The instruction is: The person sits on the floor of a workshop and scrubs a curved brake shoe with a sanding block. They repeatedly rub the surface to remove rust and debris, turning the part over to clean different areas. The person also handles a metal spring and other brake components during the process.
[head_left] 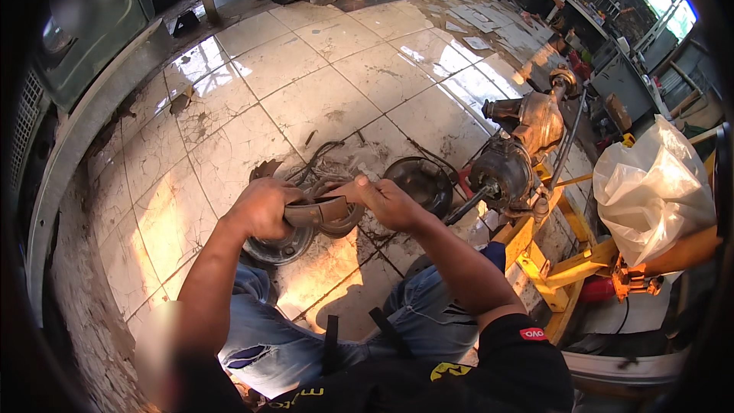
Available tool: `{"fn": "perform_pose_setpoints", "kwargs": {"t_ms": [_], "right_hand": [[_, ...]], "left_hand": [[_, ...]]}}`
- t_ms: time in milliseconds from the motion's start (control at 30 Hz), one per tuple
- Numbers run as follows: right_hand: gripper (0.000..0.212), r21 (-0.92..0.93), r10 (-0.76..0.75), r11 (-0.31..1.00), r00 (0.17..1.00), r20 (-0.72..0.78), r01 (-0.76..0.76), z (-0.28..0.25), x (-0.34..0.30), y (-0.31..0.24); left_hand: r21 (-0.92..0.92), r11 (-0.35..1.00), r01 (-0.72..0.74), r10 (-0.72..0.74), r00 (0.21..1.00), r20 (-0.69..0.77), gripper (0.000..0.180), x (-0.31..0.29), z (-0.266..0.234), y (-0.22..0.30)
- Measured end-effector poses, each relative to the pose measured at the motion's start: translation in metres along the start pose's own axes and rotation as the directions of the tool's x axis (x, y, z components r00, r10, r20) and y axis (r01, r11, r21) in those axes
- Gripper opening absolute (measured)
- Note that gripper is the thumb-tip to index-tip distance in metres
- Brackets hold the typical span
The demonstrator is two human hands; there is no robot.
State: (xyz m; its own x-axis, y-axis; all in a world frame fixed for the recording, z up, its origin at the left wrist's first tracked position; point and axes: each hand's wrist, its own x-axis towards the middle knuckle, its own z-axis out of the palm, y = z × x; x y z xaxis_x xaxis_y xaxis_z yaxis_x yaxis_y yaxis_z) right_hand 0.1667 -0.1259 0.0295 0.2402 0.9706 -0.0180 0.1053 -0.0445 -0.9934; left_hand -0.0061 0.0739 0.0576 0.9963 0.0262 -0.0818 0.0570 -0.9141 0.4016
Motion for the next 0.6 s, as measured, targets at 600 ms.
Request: {"fn": "perform_pose_setpoints", "kwargs": {"t_ms": [600], "right_hand": [[0.057, 0.070, 0.045, 0.997, 0.999, -0.019, -0.043, -0.001, 0.001, -0.001]], "left_hand": [[0.053, 0.998, -0.035, 0.036, 0.999, -0.010, 0.047, 0.010, -0.005, 0.004]]}}
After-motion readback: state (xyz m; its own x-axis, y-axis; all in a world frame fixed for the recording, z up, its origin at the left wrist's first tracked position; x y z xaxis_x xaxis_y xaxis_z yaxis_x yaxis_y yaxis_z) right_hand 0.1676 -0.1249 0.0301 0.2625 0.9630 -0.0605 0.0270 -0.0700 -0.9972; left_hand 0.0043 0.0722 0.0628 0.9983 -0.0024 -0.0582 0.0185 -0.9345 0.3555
